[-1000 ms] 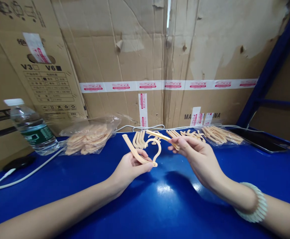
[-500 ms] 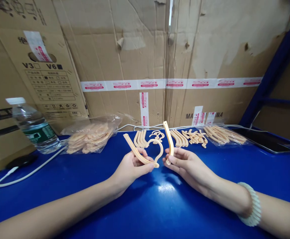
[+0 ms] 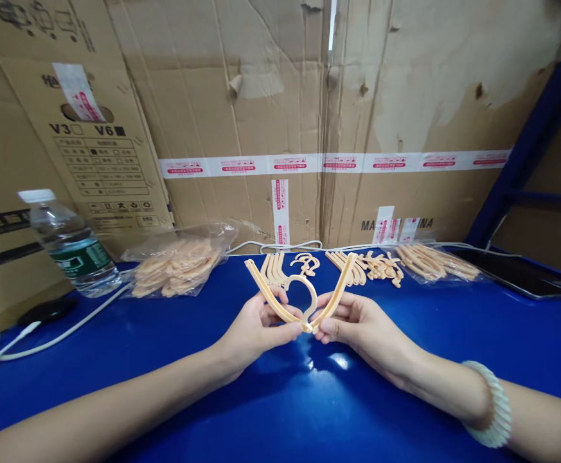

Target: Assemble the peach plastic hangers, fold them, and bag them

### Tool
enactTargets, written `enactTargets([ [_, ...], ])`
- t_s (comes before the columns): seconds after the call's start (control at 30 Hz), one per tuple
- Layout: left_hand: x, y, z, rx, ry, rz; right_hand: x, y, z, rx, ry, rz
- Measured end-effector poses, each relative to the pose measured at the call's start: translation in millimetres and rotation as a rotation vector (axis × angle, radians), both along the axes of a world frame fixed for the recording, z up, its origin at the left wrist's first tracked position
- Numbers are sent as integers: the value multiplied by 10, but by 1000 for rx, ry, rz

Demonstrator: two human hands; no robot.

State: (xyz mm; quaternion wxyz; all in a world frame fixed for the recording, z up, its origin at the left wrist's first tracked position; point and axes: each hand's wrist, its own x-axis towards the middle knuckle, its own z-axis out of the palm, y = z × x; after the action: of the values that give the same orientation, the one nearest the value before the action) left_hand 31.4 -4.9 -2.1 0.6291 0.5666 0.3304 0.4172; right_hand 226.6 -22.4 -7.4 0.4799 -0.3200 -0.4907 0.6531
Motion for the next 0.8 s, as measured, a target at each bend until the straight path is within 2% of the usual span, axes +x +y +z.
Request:
enactTargets([
  [0.37,18,-42,-27,51,13,-84,10,-11,34,85,-74,49],
  [0.57,22,-69,-17,83,153,-2,21,-5,29,135,-142,50],
  [0.8,34,-78,-19,88,193,56,15,-23,11,177,-224,11],
])
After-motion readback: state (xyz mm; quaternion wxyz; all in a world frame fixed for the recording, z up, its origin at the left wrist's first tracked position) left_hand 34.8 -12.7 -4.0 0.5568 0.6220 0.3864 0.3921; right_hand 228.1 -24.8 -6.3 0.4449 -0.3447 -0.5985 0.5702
